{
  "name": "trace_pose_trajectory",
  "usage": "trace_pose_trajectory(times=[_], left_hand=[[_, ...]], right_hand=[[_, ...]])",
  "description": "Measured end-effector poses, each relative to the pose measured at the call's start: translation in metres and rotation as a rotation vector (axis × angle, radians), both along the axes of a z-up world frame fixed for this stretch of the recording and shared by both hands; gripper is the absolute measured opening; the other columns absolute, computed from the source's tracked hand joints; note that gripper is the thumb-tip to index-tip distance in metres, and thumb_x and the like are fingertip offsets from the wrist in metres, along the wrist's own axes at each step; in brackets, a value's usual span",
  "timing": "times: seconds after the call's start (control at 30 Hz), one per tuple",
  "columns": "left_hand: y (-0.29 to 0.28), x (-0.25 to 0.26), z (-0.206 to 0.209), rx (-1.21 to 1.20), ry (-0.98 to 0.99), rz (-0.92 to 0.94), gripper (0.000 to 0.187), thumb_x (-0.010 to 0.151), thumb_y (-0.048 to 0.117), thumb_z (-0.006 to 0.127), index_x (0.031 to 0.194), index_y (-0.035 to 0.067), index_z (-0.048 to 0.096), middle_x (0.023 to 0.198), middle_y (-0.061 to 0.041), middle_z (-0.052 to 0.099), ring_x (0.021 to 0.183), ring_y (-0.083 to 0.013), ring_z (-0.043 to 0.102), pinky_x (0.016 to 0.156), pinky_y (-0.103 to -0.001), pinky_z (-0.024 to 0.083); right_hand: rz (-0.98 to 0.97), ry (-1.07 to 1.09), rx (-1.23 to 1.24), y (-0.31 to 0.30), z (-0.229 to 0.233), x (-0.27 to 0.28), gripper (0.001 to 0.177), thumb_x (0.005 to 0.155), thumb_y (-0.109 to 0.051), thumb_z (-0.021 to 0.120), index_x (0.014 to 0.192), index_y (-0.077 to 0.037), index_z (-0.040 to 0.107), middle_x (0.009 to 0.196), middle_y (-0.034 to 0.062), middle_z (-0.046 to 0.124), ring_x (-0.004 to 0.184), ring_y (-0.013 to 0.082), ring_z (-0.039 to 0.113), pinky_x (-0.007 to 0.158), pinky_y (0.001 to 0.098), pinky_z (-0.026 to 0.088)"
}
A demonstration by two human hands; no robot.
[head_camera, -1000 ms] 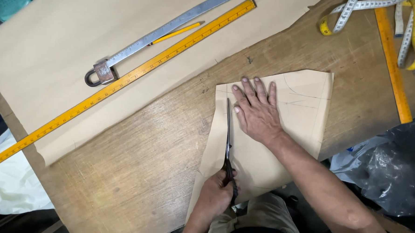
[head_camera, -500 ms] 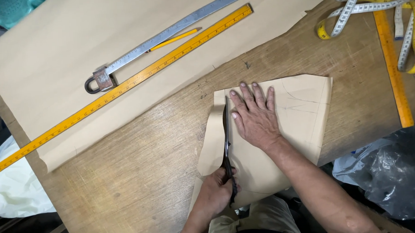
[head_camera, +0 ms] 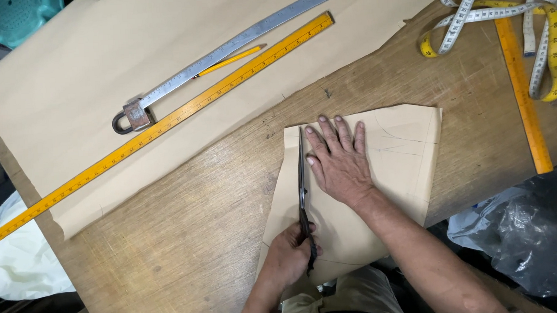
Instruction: The person uses large shears to cut a piece of beige fabric along pre-drawn lines on a wooden table. They hold the fabric steady with one hand while cutting with the other, occasionally adjusting the fabric's position to follow the pattern.
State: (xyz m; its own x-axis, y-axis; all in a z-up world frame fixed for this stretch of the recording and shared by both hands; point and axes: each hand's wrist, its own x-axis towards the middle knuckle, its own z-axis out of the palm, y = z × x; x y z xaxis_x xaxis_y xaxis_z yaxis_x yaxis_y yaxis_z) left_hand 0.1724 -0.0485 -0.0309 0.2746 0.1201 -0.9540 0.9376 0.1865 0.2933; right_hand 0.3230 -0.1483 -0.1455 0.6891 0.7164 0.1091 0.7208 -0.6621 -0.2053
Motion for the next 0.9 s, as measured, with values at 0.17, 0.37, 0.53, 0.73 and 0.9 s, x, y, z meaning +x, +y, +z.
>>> trace_pose_trajectory(times=[0.17, 0.37, 0.53, 0.73, 0.9], left_hand=[[0.004, 0.008, 0.009, -0.002, 0.020, -0.043, 0.031, 0.097, 0.018, 0.050, 0.123, 0.021, 0.069, 0.086, -0.004, 0.076, 0.081, -0.0102, 0.067, 0.070, -0.024, 0.049], [0.007, 0.003, -0.008, -0.031, 0.006, 0.024, 0.030, 0.097, 0.017, 0.055, 0.123, 0.017, 0.069, 0.083, -0.006, 0.076, 0.075, -0.0121, 0.066, 0.064, -0.024, 0.049], [0.039, -0.009, -0.003, 0.040, -0.046, -0.025, 0.027, 0.095, 0.020, 0.057, 0.115, 0.019, 0.074, 0.088, -0.001, 0.076, 0.079, -0.0111, 0.067, 0.071, -0.025, 0.052], [0.086, -0.093, 0.023, 0.494, -0.009, -0.399, 0.036, 0.096, 0.032, 0.058, 0.122, 0.008, 0.066, 0.112, -0.028, 0.073, 0.113, -0.0480, 0.068, 0.094, -0.059, 0.055], [0.131, -0.196, -0.027, 0.849, 0.398, -0.644, 0.036, 0.103, 0.045, 0.049, 0.119, 0.014, 0.057, 0.105, -0.018, 0.078, 0.106, -0.0394, 0.075, 0.097, -0.052, 0.059]], right_hand=[[0.003, -0.007, 0.013, 0.000, 0.000, 0.000, 0.062, 0.101, -0.044, 0.050, 0.157, -0.017, 0.045, 0.166, 0.0142, 0.037, 0.152, 0.0412, 0.030, 0.121, 0.0694, 0.015], [-0.004, 0.006, -0.005, 0.001, -0.002, 0.002, 0.062, 0.101, -0.045, 0.049, 0.156, -0.018, 0.046, 0.166, 0.0137, 0.036, 0.152, 0.0413, 0.030, 0.120, 0.0702, 0.015], [0.000, 0.019, -0.014, 0.002, 0.004, 0.003, 0.062, 0.097, -0.045, 0.055, 0.152, -0.018, 0.052, 0.162, 0.0150, 0.044, 0.145, 0.0438, 0.040, 0.115, 0.0708, 0.025], [-0.018, 0.165, 0.030, 0.000, -0.001, 0.020, 0.059, 0.106, -0.035, 0.054, 0.159, -0.011, 0.047, 0.166, 0.0233, 0.035, 0.152, 0.0503, 0.024, 0.115, 0.0777, 0.006], [-0.057, 0.130, 0.092, -0.003, -0.011, 0.040, 0.059, 0.109, -0.034, 0.052, 0.160, -0.005, 0.045, 0.165, 0.0262, 0.031, 0.151, 0.0523, 0.017, 0.113, 0.0777, 0.000]])
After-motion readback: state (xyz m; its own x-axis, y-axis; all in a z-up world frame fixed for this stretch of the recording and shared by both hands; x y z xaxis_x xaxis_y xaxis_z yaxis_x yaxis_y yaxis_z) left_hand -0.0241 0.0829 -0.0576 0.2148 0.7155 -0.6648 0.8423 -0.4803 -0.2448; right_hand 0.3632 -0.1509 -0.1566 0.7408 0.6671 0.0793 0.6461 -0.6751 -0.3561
